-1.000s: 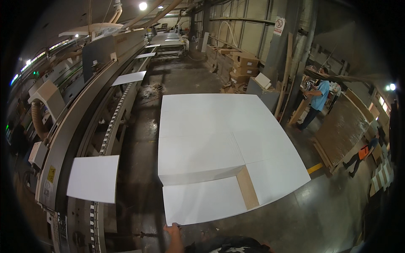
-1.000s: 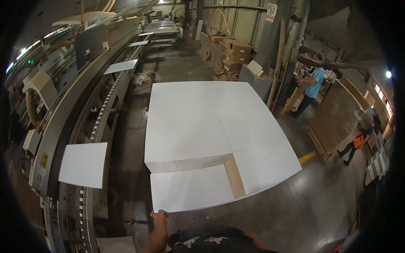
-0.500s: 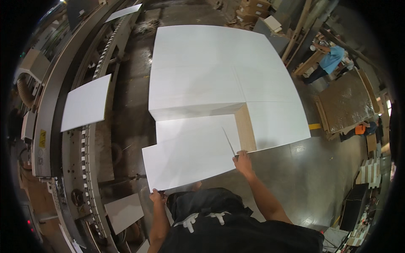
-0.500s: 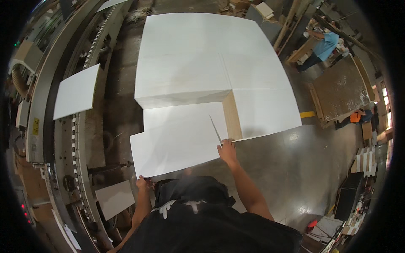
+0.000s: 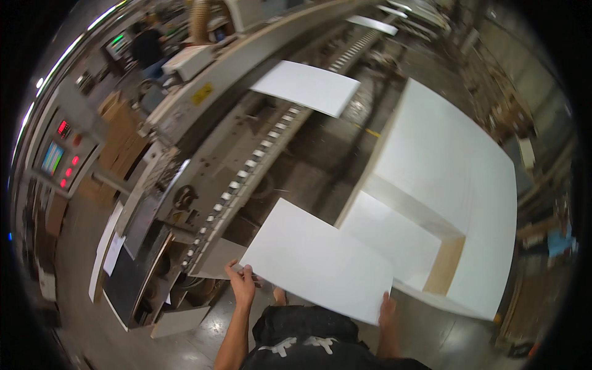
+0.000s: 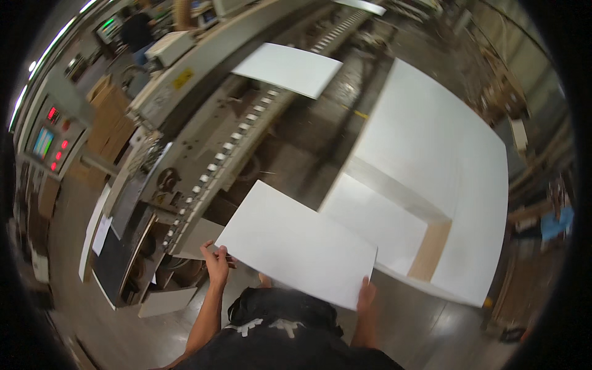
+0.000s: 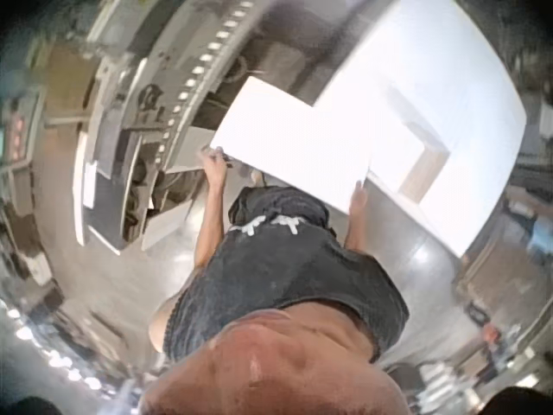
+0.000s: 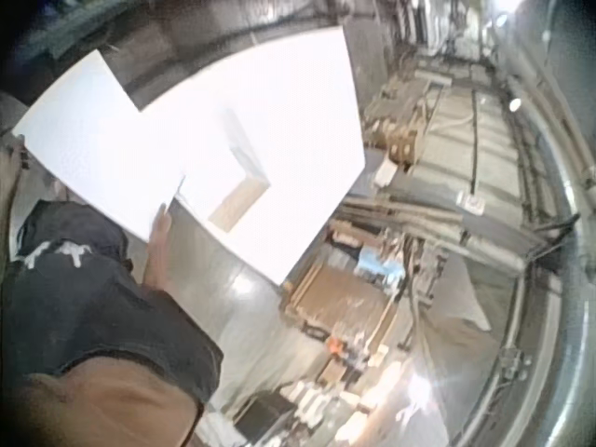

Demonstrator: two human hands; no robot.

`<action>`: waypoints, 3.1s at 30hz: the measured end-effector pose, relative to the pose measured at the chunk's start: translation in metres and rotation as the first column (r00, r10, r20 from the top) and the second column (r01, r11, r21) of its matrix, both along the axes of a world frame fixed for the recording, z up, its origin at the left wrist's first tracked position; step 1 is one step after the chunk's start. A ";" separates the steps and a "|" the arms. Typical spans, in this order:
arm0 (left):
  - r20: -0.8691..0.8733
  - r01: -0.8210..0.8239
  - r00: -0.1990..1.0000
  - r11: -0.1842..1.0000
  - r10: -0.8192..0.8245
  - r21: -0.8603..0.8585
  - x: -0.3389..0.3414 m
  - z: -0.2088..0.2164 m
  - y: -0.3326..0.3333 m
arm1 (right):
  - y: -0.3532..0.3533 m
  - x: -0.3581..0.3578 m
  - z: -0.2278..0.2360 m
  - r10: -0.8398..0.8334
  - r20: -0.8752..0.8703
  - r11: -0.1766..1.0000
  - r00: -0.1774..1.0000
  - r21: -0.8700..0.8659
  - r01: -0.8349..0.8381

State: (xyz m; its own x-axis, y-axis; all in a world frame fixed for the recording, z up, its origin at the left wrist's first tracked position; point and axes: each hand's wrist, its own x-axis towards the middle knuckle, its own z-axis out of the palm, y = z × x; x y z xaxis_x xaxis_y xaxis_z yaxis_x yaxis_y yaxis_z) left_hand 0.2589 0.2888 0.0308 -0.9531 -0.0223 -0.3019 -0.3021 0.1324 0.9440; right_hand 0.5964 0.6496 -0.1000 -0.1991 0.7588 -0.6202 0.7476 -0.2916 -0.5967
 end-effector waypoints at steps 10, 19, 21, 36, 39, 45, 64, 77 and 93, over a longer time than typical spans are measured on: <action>-0.141 -0.502 0.845 0.856 0.516 0.120 -0.053 0.030 -0.199 | -0.138 -0.166 0.033 0.108 -0.311 0.960 0.944 0.280 -0.018; 0.018 -0.630 0.775 0.770 0.632 0.097 -0.118 -0.039 -0.320 | -0.286 -0.259 0.083 0.517 -0.262 0.820 0.815 0.423 -0.385; 0.055 -0.638 0.769 0.760 0.637 0.125 -0.139 -0.045 -0.319 | -0.314 -0.264 0.106 0.601 -0.215 0.779 0.770 0.376 -0.503; -0.012 -0.663 0.747 0.747 0.664 0.053 -0.270 -0.049 -0.325 | -0.399 -0.302 0.132 0.681 -0.433 0.579 0.590 -0.174 -0.797; 0.005 -0.673 0.736 0.730 0.677 0.120 -0.279 -0.054 -0.326 | -0.398 -0.308 0.125 0.723 -0.383 0.561 0.575 -0.161 -0.812; 0.073 -0.672 0.741 0.731 0.668 0.120 -0.288 -0.041 -0.309 | -0.386 -0.320 0.134 0.667 -0.413 0.614 0.621 -0.168 -0.771; 0.094 -0.578 0.812 0.816 0.576 -0.006 -0.381 -0.048 -0.147 | -0.253 -0.402 0.128 0.623 -0.232 0.772 0.747 0.024 -0.635; -0.715 -0.019 0.681 0.972 -0.160 -0.235 -0.175 0.010 0.095 | -0.110 -0.149 0.009 0.702 0.252 0.659 0.666 0.122 -0.742; 0.664 0.431 0.588 0.873 -0.463 0.227 -0.028 -0.309 0.319 | -0.039 0.166 -0.029 0.241 0.286 0.953 0.928 -0.252 -0.170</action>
